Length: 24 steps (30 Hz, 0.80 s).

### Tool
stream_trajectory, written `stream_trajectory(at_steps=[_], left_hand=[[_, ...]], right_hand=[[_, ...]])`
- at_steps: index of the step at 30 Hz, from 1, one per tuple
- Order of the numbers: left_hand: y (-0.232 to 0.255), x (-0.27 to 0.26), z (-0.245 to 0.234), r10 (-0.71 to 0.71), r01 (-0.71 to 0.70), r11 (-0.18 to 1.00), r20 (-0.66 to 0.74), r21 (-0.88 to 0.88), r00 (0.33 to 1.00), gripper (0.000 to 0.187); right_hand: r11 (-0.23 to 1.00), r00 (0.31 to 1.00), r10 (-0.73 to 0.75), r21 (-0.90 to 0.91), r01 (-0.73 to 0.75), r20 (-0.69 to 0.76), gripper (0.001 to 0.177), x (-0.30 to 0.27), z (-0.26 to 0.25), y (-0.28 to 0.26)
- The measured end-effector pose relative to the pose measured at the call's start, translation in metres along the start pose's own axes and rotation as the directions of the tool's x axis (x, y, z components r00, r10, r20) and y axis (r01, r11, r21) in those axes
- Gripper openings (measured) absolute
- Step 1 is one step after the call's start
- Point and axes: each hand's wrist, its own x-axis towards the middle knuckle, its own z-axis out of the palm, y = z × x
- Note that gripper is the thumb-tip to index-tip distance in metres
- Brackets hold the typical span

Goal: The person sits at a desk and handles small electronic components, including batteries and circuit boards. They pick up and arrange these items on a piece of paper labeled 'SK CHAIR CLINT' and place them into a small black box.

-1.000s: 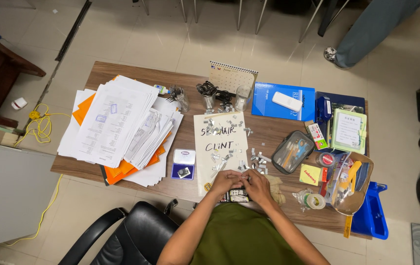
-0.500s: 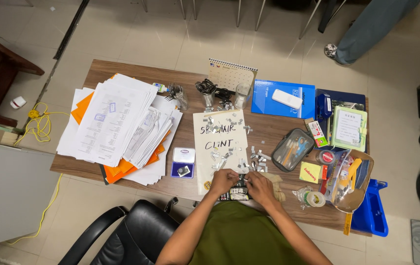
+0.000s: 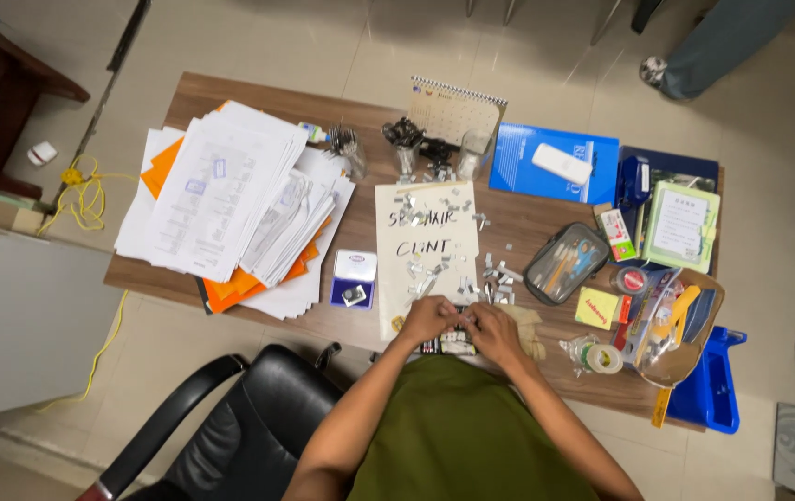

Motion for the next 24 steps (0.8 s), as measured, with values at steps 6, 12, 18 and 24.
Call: stream_trajectory(at_steps=[6, 12, 18, 24], left_hand=[[-0.006, 0.007, -0.018, 0.139, -0.113, 0.986, -0.229, 0.124, 0.964, 0.01], [0.019, 0.009, -0.048, 0.057, 0.047, 0.961, -0.362, 0.272, 0.93, 0.013], [0.017, 0.049, -0.07, 0.06, 0.108, 0.928, -0.429, 0.358, 0.901, 0.021], [0.019, 0.122, -0.089, 0.258, 0.029, 0.846, -0.456, 0.533, 0.852, 0.047]], right_hand=[[0.997, 0.998, -0.019, -0.072, 0.024, 0.061, 0.026, 0.003, -0.011, -0.009], [0.97, 0.962, 0.229, 0.052, -0.239, 0.145, 0.017, 0.006, -0.007, -0.003], [0.934, 0.931, 0.337, 0.077, -0.35, 0.141, 0.019, 0.036, -0.013, 0.025], [0.972, 0.975, 0.216, 0.084, -0.22, 0.053, 0.023, 0.102, -0.009, 0.08]])
